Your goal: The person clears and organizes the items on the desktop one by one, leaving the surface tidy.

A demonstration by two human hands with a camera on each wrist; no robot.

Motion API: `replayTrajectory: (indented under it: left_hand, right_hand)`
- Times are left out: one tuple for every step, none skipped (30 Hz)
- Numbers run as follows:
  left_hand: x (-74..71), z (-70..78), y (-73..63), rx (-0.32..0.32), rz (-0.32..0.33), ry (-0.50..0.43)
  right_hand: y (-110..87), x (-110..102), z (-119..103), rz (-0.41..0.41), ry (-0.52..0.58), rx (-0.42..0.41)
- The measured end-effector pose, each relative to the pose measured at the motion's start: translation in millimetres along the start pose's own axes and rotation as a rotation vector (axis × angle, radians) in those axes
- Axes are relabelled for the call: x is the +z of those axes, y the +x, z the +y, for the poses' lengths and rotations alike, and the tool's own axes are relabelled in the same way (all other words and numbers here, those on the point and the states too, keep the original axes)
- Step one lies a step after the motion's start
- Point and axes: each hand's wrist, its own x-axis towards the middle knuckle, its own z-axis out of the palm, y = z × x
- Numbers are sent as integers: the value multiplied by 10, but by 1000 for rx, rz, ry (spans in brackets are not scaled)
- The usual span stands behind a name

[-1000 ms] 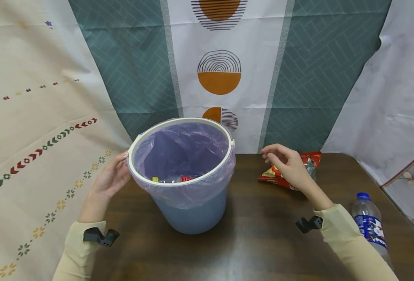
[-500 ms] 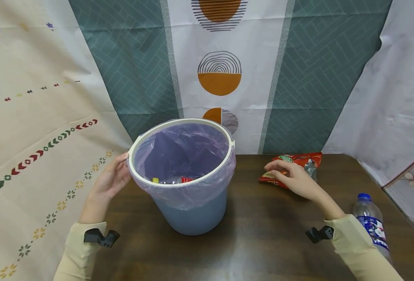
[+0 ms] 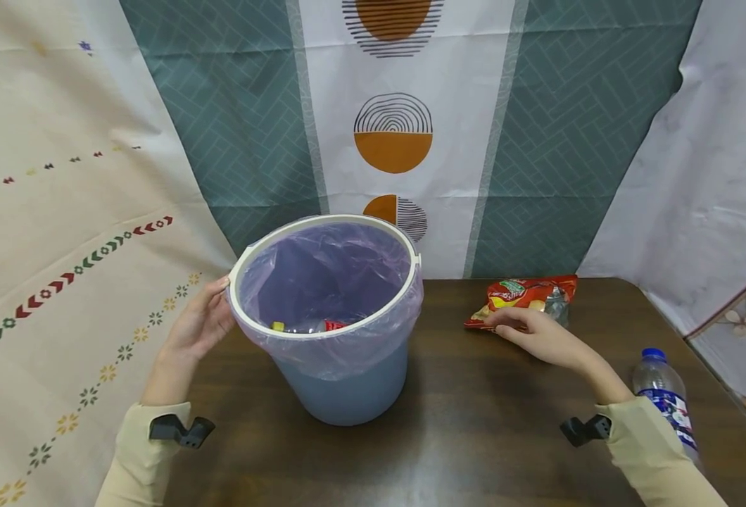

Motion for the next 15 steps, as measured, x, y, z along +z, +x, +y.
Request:
replayTrajectory:
  left_hand:
    - [2, 1, 1, 2, 0, -1]
    - [3, -1, -1, 1, 0, -4]
    - [3, -3, -2, 1, -2, -4]
    - [4, -5, -2, 1, -3, -6]
    - [5, -8, -2, 1, -4, -7]
    - [6, -10, -2, 0, -5, -8]
    - [5, -12, -3, -1, -5, -8]
    - [4, -14, -5, -3, -5, -6]
    - [2, -16, -7, -4, -4, -3]
    - [-1, -17, -10, -6, -2, -1]
    - [-3, -16, -12, -6, -3, -4]
    - [-6, -16, -14, -7, -2, -4]
    - [-7, -15, -15, -6, -2, -2]
    - [-8, -14, -15, -5, -3, -3]
    - [-8, -12, -14, -3, -4, -4]
  right_hand:
    - [-8, -22, 2, -5, -1, 10]
    - [-22, -38, 6, -6, -2, 18]
    - [-40, -56, 10, -2, -2, 30]
    - [-58, -77, 12, 1, -8, 46]
    - [-78, -100, 17, 3, -18, 56]
    - [-95, -120, 28, 9, -29, 63]
    - [-113, -138, 42, 14, -32, 68]
    - [-131, -155, 55, 20, -41, 75]
    - [-148, -172, 71, 20, -51, 86]
    - [-162, -187, 87, 18, -68, 94]
    - [-176, -203, 105, 17, -81, 106]
    - [-187, -216, 122, 18, -96, 123]
    - [-199, -231, 135, 18, -112, 143]
    - [-210, -245, 148, 16, -134, 162]
    - [-223, -259, 162, 13, -149, 177]
